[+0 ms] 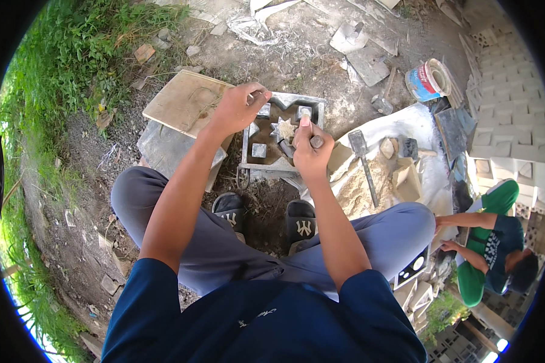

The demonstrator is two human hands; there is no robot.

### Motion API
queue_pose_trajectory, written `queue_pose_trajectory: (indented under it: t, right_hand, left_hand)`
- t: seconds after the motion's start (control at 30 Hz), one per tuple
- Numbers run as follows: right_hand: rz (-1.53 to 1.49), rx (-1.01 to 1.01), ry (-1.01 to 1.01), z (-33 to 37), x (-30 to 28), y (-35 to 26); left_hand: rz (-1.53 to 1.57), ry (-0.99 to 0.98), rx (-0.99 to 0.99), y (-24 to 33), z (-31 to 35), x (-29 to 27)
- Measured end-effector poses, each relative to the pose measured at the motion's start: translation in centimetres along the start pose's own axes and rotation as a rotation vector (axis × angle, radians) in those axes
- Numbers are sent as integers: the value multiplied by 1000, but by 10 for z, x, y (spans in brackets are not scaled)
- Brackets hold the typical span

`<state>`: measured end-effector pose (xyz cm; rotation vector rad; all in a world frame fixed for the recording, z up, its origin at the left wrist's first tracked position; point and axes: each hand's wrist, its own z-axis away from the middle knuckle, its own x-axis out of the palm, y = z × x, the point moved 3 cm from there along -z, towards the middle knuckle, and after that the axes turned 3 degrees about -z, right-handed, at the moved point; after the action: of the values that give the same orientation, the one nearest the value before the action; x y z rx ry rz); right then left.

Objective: The person holds a patterned mold and scrapes and shapes the sand mixture inside using a small handheld tool.

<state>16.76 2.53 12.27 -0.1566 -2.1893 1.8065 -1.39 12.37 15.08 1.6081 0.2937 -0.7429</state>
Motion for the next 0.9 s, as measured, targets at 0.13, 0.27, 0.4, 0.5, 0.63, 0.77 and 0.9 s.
queue_pose_trajectory:
  t: [0.13,0.27,0.4,0.5,0.63,0.77,0.9]
  right_hand:
    - [16,-67,-121,10,8,-21]
    - [209,-263,-14,11,15,-8]
    - [19,-115,-145,11,9,-8]
    - [19,-92,-133,3,3,-6]
    - [-31,-38,-101,11,15,-19]
    - [243,-218,-169,11,5,12]
    - [135,-126,-132,22,19,-9]
  left_hand:
    - [-30,75,92,-6,4,-2]
    - [-17,68,94,-9,1,1]
    - [-42,61,84,-6,1,-1]
    - [22,4,17,1,1,-1]
    - [4,104,89,-6,5,-6]
    - [-12,73,98,3,0,-2]
    - [46,100,45,-7,5,-7]
